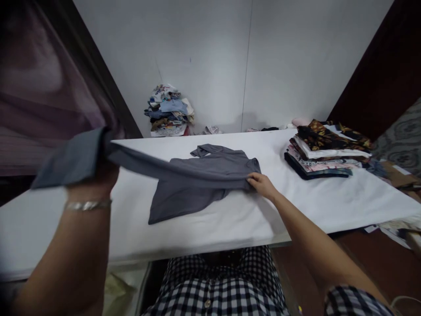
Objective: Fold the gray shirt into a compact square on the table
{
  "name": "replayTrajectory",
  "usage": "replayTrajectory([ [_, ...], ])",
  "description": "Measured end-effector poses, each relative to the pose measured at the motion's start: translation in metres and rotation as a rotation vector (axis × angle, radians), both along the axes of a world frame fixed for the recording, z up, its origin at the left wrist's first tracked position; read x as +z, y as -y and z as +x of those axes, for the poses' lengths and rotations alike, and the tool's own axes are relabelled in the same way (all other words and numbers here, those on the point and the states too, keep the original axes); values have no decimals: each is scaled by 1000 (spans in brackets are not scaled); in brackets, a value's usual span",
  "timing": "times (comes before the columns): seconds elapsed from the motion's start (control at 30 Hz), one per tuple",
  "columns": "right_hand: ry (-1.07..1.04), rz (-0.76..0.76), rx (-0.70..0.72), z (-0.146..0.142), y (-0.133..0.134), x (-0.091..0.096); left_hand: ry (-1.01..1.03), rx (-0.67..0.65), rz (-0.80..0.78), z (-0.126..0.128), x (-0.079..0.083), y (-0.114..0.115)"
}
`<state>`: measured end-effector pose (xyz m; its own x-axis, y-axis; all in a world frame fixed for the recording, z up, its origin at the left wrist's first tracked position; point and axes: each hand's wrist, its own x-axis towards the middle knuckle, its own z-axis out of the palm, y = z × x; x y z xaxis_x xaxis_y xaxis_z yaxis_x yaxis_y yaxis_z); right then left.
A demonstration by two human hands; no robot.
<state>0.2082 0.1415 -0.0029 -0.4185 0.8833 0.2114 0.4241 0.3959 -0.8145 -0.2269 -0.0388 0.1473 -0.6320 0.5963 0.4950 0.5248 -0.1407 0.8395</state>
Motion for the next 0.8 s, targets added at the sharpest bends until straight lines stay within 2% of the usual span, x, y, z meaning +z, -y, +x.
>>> replayTrajectory([
  [0.07, -17, -30, -88, -18, -28, 10, 230, -16, -53, -9, 6, -45],
  [0.1, -9, -25, -140, -25, -40, 13, 354, -15, -94, -11, 0, -62],
  [0.17, 22, -1, -228, -28, -57, 15, 515, 24, -194, -9, -24, -79],
  [0.2, 45, 9, -259, -25, -62, 14, 542, 38, -247, -6, -42, -79],
  [0.23, 73, 10, -281, -18, -63, 11, 503, 51, -297, -1, -61, -73],
  [0.27, 105, -1, -296, -9, -62, 6, 463, 7, -336, 5, -80, -62],
  [0.33, 172, -48, -322, 13, -53, -6, 30, -161, -508, 16, -115, -34],
  [0.4, 240, -94, -320, 34, -42, -18, -285, -255, -587, 21, -140, -6],
  [0.47, 299, -65, -283, 46, -31, -28, -474, -263, -638, 20, -156, 15],
  [0.53, 342, 71, -226, 50, -25, -33, -539, -229, -664, 15, -165, 25],
  [0.63, 291, 256, -147, 45, -25, -36, -443, -209, -605, 6, -166, 28],
  [0.7, 190, 264, -113, 40, -28, -35, -279, -215, -533, 3, -156, 26],
  [0.8, 88, 192, -109, 36, -33, -31, -32, -198, -494, 0, -134, 22],
])
